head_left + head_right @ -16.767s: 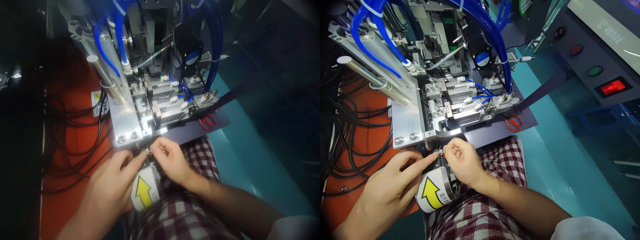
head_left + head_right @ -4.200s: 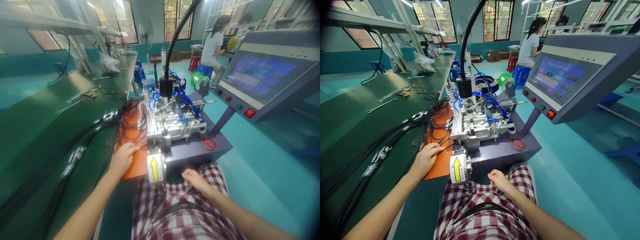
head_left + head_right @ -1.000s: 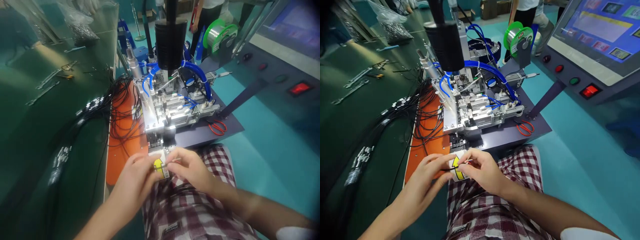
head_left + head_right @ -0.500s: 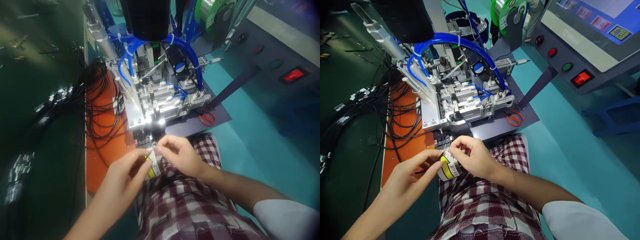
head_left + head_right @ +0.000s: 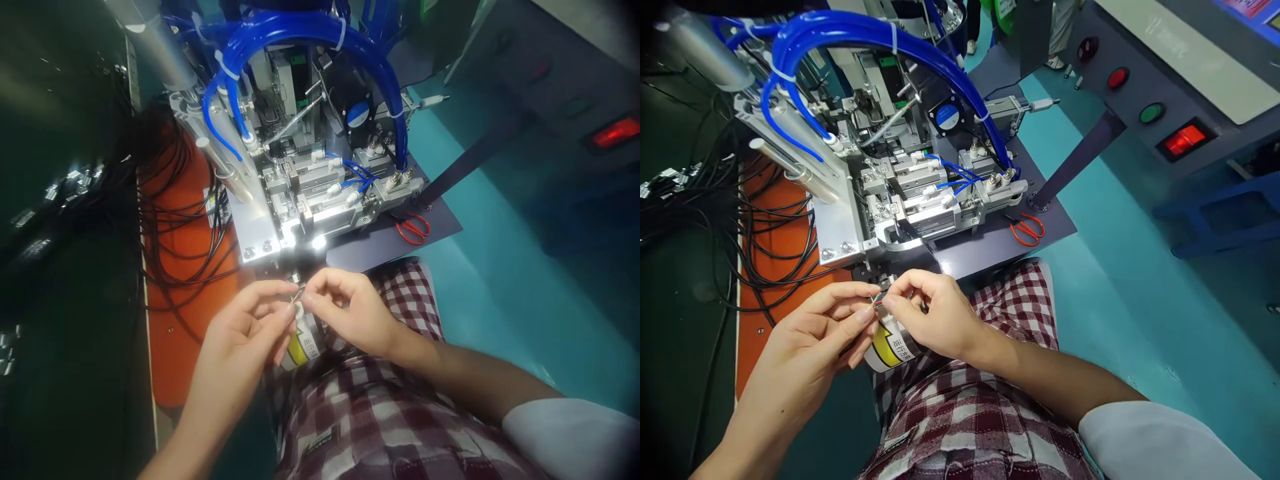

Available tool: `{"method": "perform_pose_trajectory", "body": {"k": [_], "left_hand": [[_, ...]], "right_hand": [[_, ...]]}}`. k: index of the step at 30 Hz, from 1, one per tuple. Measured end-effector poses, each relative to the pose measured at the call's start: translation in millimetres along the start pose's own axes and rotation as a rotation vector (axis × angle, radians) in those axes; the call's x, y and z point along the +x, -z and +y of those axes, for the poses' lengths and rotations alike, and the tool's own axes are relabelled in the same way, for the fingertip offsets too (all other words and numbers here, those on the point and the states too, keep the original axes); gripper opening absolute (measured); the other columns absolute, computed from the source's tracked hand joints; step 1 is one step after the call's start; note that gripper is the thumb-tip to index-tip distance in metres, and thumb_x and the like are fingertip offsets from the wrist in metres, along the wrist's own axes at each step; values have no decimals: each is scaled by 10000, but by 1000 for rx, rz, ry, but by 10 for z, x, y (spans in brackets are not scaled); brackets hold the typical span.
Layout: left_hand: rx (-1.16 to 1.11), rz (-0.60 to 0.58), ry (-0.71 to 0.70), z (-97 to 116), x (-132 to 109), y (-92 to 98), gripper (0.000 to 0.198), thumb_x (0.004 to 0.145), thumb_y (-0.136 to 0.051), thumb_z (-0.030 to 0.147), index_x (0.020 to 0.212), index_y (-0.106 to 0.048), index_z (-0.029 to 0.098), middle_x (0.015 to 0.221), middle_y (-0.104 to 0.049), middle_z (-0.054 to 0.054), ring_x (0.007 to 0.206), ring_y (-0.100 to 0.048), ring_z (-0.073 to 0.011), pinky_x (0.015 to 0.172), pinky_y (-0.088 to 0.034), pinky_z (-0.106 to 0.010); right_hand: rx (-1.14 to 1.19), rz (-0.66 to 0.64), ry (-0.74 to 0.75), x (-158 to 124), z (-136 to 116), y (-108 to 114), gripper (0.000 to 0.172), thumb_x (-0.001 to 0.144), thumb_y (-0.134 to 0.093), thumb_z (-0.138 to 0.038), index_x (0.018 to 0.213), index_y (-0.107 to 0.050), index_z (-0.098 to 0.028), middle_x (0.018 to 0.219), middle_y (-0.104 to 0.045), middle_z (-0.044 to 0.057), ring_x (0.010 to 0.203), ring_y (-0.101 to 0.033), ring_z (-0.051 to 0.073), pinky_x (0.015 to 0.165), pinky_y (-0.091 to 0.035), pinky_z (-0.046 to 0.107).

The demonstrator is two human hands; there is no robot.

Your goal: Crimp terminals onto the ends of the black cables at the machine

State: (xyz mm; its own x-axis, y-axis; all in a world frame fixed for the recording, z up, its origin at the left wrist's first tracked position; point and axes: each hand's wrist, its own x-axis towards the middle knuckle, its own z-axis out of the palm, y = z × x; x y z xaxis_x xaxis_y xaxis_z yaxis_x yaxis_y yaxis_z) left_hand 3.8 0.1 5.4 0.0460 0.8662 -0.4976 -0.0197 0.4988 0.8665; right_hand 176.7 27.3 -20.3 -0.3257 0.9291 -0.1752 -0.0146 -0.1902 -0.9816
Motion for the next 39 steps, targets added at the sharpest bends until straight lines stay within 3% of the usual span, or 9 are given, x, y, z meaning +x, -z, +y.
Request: {"method": "perform_pose_trajectory", "body": {"k": [6,11,15,19,25,31,39], "left_hand": [[-158,3,73,80,17,-21,286,742,-822,364,835,-629,174,517,-565,47,392,-399,-37,454,-332,-162],[-137,-6,117,51,26,20,324,746,-811,412,863,-621,177,482,-544,59,381,-377,-42,445,-318,-169],[-75,-3,96,16,32,35,308,793,-770,419,905,-605,185,550,-598,50,375,-385,-36,423,-291,-160],[-59,-9,88,8,32,29,300,805,-757,413,905,-593,182,570,-612,44,377,-402,-40,423,-311,-166],[-11,-14,66,-18,23,44,287,841,-726,423,936,-598,185,600,-621,38,392,-413,-39,435,-326,-164],[-20,-14,57,-18,22,41,285,842,-729,416,933,-598,180,590,-614,39,394,-411,-33,439,-330,-157],[-6,-25,50,-48,-1,61,321,826,-750,437,959,-600,186,634,-630,28,415,-442,-43,421,-321,-152]], "right_hand": [[-195,28,211,-26,-19,-105,126,865,-615,-147,739,-620,-152,686,-581,-19,583,-489,83,548,-397,220],[-349,26,332,-13,-24,-29,58,872,-665,-165,826,-677,-131,761,-643,14,584,-524,93,556,-437,239],[-482,132,584,8,-10,52,110,898,-642,-125,980,-715,-110,855,-695,65,641,-579,118,612,-496,268],[-643,143,738,-1,38,54,138,907,-648,-114,1006,-742,-134,853,-718,74,720,-644,154,626,-492,291],[-696,165,771,-10,74,63,178,921,-641,-114,1072,-732,-138,881,-741,65,712,-660,138,601,-459,287],[-835,201,883,-24,87,87,179,915,-625,-83,996,-742,-191,833,-755,18,684,-677,113,569,-366,292],[-795,190,850,-28,113,64,155,947,-613,-122,1026,-727,-189,869,-775,30,728,-700,116,583,-402,281]]}}
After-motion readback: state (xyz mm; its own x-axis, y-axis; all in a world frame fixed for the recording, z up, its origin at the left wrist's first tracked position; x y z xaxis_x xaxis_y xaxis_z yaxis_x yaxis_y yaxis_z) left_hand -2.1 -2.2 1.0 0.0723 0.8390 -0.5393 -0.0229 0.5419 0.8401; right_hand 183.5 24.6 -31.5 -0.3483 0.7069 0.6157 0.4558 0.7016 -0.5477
